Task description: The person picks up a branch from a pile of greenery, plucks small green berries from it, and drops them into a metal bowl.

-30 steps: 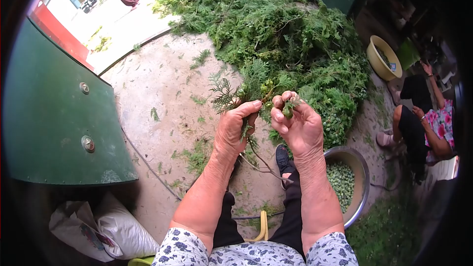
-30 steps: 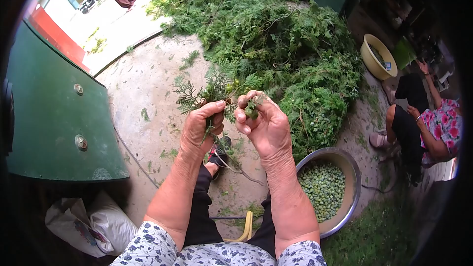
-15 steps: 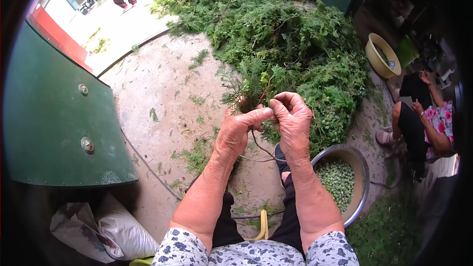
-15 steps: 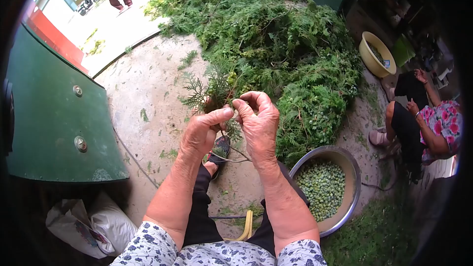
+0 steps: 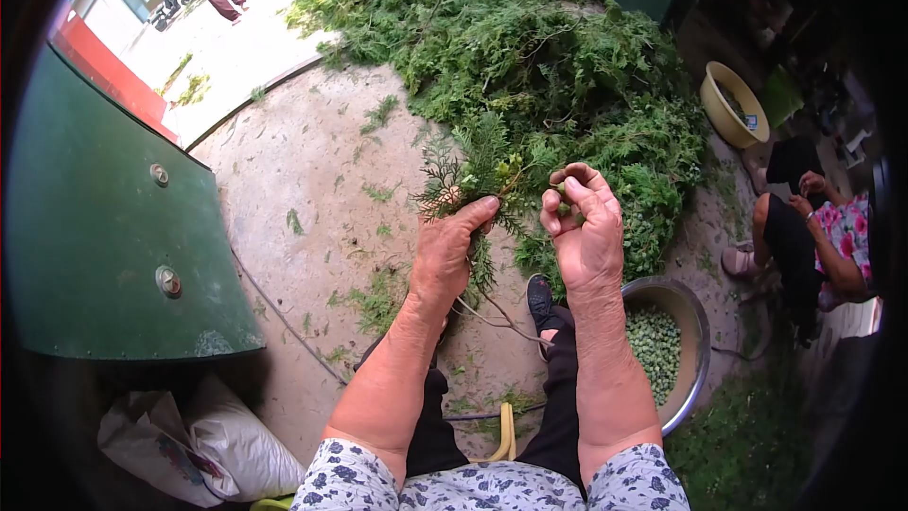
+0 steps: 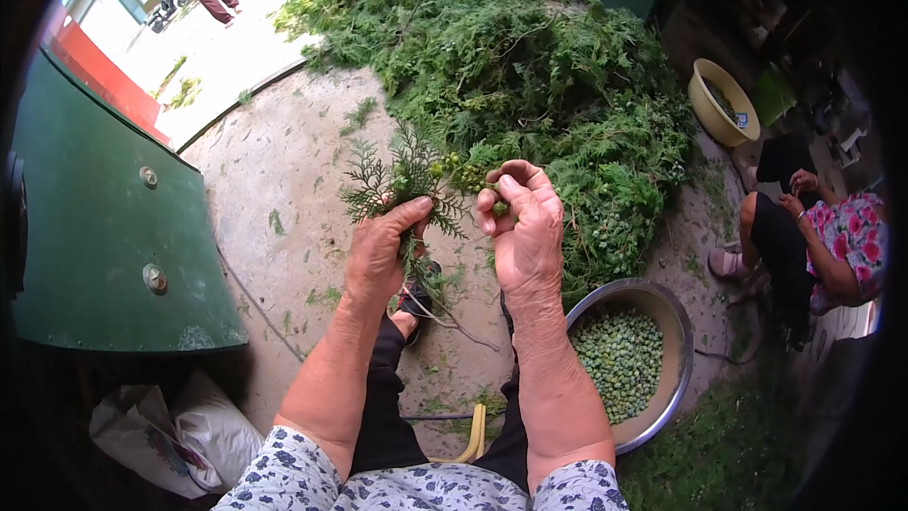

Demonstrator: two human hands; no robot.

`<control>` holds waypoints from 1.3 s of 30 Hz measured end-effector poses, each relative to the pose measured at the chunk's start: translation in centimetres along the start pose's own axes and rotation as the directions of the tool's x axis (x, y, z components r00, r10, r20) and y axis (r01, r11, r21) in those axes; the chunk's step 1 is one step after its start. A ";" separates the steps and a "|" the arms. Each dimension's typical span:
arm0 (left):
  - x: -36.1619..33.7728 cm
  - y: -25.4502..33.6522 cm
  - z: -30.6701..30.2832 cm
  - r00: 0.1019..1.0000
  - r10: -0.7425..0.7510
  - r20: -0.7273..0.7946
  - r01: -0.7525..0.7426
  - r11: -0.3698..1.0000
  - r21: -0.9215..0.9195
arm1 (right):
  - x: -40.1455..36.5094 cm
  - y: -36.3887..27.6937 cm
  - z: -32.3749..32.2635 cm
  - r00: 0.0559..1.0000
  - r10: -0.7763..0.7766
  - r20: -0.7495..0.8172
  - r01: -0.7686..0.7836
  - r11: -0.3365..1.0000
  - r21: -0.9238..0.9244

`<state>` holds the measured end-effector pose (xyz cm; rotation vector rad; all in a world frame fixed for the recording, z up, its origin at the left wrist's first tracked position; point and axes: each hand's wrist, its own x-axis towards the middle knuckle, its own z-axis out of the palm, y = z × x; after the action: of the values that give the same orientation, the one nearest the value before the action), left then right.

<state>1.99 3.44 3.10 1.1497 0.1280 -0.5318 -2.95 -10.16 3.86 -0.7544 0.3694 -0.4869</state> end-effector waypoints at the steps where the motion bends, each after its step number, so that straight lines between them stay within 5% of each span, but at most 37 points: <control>1: 0.1 -0.1 -0.1 1.000 0.000 0.002 0.000 1.000 0.001 | -0.1 -0.4 0.3 0.998 0.011 0.055 -0.010 1.000 -0.020; 4: -0.1 -0.2 -0.1 0.998 0.056 0.008 -0.057 0.994 0.095 | -0.3 -0.6 0.4 0.993 0.042 0.109 -0.043 0.999 0.005; 6: -0.7 0.5 0.4 1.000 -0.012 0.003 0.012 0.994 0.106 | -0.4 -0.8 0.4 0.996 -0.020 0.082 0.042 0.960 -0.278; 8: -0.8 0.6 0.3 1.000 -0.029 0.010 0.028 0.994 0.102 | -0.3 -0.7 0.5 0.994 -0.094 0.053 0.106 0.934 -0.341; 11: -0.9 0.9 0.6 0.999 -0.040 0.025 0.036 0.991 0.130 | -0.1 -0.4 0.1 0.981 -0.147 0.126 0.192 0.686 -0.702; 15: -0.6 0.5 0.3 0.994 -0.009 0.106 -0.007 0.988 0.154 | -0.3 -1.5 0.4 0.983 0.134 0.125 -0.018 0.751 -0.659; 18: -0.3 0.2 0.2 0.992 0.020 0.123 -0.039 0.987 0.156 | -0.3 -1.2 0.4 0.967 0.156 0.203 -0.006 0.807 -0.591; 22: 0.1 -0.6 0.1 0.990 0.050 0.129 -0.068 0.988 0.142 | -0.4 -0.7 0.5 0.984 0.102 0.148 -0.019 0.876 -0.482; 25: -0.3 -1.0 1.3 0.983 0.108 0.149 -0.109 0.994 0.001 | -0.5 0.6 0.4 0.996 -0.064 -0.060 0.041 0.946 -0.321; 32: -0.1 -2.0 2.4 0.983 0.066 0.174 -0.079 0.995 0.068 | -0.4 0.9 0.0 0.975 -0.098 -0.197 0.065 0.984 -0.168; 37: -0.3 -2.5 2.9 0.969 0.176 0.171 -0.185 0.982 0.034 | -0.3 0.8 -0.8 0.954 0.063 -0.293 -0.056 0.998 0.032; 39: -0.5 -2.4 3.1 0.968 0.175 0.180 -0.190 0.979 0.071 | -0.6 0.9 -0.5 0.958 -0.037 -0.283 0.016 0.997 -0.077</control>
<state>-0.08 0.17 2.57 1.1814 -0.1516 -0.4741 -3.41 -9.58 2.95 -0.7628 0.6491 -0.6120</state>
